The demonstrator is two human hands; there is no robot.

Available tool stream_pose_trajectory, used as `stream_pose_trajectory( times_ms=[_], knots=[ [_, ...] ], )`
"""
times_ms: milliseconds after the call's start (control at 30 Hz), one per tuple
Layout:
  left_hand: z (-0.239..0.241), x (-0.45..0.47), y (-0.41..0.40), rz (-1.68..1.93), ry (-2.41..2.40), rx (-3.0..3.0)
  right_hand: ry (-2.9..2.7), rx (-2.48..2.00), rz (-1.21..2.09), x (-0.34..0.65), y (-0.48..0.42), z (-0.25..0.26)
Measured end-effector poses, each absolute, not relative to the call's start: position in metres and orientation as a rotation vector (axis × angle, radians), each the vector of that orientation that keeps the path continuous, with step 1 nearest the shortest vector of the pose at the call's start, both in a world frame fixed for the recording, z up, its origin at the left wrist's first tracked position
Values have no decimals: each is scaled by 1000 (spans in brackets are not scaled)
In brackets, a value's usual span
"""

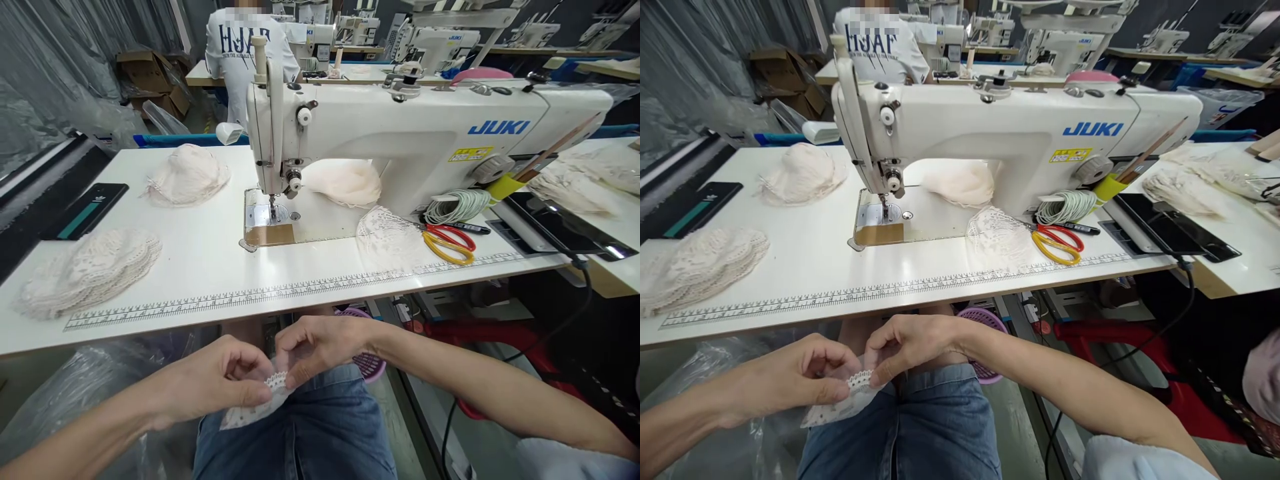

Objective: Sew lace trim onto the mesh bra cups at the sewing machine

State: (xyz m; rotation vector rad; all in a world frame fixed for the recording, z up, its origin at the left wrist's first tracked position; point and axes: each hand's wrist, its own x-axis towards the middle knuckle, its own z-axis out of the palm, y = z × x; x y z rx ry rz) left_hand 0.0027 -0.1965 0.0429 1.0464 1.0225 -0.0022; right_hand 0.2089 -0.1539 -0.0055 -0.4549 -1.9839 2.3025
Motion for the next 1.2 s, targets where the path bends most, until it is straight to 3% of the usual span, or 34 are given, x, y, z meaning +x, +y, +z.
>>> stream_pose_trajectory(
  times_ms=[767, 967, 1100, 1200],
  knots=[
    [51, 0, -185, -171, 1018, 1283, -1824, -483, 2441, 214, -155, -10],
    [73, 1, -178, -195, 1065, 1347, -1911, -479, 2420, 223, -157, -7],
    [93, -7, -161, -310, 1209, 1490, -2148, -492, 2165, 229, -136, 9],
    [101, -9, -134, -197, 1247, 1738, -2387, -631, 1753, 239, -106, 56]
  ],
)
